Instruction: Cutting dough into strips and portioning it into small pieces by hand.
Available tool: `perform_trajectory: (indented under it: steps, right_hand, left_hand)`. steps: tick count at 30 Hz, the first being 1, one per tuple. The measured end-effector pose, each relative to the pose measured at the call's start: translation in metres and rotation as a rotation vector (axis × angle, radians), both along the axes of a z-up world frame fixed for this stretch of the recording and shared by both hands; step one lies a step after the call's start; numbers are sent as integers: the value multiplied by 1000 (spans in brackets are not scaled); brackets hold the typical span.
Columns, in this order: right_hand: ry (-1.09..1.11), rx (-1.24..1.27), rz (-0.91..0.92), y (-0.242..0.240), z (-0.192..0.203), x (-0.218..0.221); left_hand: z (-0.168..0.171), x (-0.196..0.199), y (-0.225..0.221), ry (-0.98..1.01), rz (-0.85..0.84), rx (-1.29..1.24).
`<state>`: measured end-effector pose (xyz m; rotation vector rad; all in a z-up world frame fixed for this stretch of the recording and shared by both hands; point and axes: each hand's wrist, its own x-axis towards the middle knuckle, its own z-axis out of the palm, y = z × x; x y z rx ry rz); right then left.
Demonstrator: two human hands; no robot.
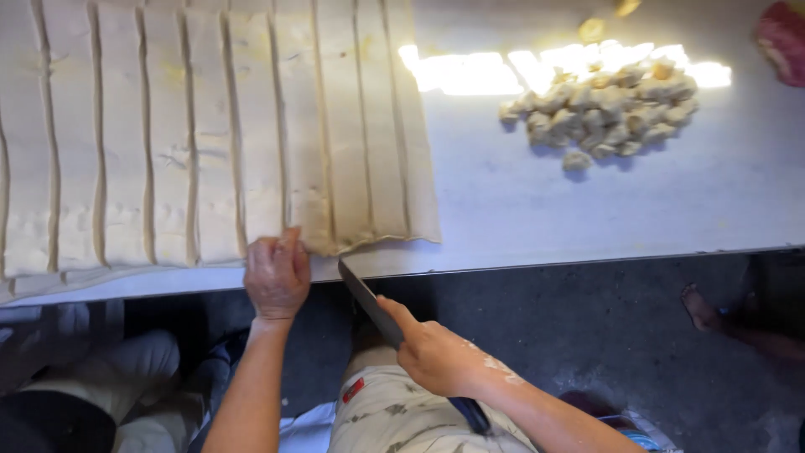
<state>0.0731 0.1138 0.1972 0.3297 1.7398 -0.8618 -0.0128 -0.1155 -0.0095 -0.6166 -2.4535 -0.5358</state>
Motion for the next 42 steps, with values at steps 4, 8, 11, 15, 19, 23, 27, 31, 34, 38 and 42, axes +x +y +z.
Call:
perform_trajectory:
  steps: [4, 8, 11, 15, 19, 23, 27, 31, 34, 38, 42]
  right_hand:
    - [278, -29, -226, 49, -32, 21]
    - [453, -115, -762, 60, -77, -51]
    - [551, -359, -952, 28, -76, -155]
    - [1047, -1, -532, 20, -188, -299]
    - [1538, 458, -167, 109, -250, -412]
    - [1223, 462, 4, 122, -236, -421]
    - [1067, 482, 63, 152, -238, -403]
    - [1070, 230, -172, 159, -208, -361]
    - [1196, -155, -798, 156, -180, -285]
    - [1359, 528, -387, 153, -220, -164]
    - [1457, 696, -146, 145, -233, -136]
  left_hand:
    - [5, 5, 7, 82, 13, 1]
    - [0, 11, 3, 62, 61, -55]
    - [-4, -4, 3, 33, 63, -51]
    - [6, 2, 0, -177, -15, 317]
    - [44, 6, 47, -123, 304, 517]
    - [79, -70, 86, -362, -153, 498]
    - [100, -207, 156, -297, -286, 652]
    - [38, -295, 229, -443, -556, 745]
    - [35, -312, 259, -624, -477, 545]
    - [-22, -318, 285, -274, -398, 273]
    - [-9, -217, 327, -779, -349, -68]
